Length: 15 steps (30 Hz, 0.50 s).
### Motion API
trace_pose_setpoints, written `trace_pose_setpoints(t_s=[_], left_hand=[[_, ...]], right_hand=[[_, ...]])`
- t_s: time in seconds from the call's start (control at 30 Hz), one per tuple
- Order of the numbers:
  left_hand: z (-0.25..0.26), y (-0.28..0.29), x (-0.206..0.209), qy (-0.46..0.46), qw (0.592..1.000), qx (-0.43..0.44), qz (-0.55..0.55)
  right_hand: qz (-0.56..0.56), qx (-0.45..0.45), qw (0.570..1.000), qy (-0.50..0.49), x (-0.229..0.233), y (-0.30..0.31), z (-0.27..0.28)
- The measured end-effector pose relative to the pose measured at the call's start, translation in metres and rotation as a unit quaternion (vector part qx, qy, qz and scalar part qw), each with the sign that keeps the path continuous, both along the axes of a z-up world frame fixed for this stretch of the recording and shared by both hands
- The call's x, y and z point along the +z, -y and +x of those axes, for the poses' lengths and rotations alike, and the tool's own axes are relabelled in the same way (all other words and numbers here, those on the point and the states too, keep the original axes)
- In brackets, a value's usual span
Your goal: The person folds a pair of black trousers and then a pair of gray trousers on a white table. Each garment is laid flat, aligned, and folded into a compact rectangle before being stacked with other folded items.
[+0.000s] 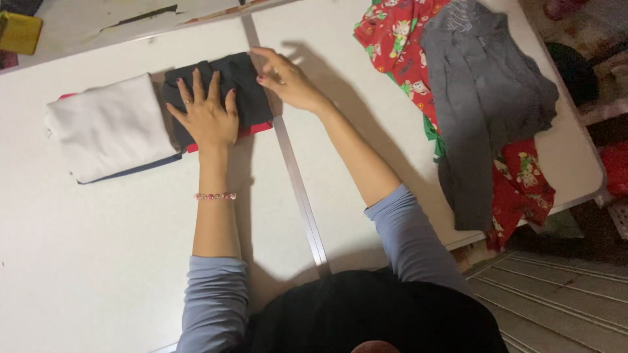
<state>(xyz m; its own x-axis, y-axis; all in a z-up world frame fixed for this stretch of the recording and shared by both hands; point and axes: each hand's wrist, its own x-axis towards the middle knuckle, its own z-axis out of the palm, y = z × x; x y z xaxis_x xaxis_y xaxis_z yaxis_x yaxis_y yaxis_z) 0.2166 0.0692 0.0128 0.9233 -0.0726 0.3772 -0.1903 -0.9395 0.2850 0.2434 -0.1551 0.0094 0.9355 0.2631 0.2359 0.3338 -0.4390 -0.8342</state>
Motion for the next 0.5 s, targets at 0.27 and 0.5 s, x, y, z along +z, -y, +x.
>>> trace_pose_setpoints(t_s=[0.27,0.5], left_hand=[[0.006,-0.004,-0.009,0.028,1.0,-0.003,0.002],[0.005,-0.005,-0.01,0.074,0.997,-0.029,-0.007]], right_hand=[[-0.248,-0.333,0.898,0.147,0.023,0.24,-0.049],[-0.085,-0.536,0.835,0.096,-0.045,0.345,-0.053]])
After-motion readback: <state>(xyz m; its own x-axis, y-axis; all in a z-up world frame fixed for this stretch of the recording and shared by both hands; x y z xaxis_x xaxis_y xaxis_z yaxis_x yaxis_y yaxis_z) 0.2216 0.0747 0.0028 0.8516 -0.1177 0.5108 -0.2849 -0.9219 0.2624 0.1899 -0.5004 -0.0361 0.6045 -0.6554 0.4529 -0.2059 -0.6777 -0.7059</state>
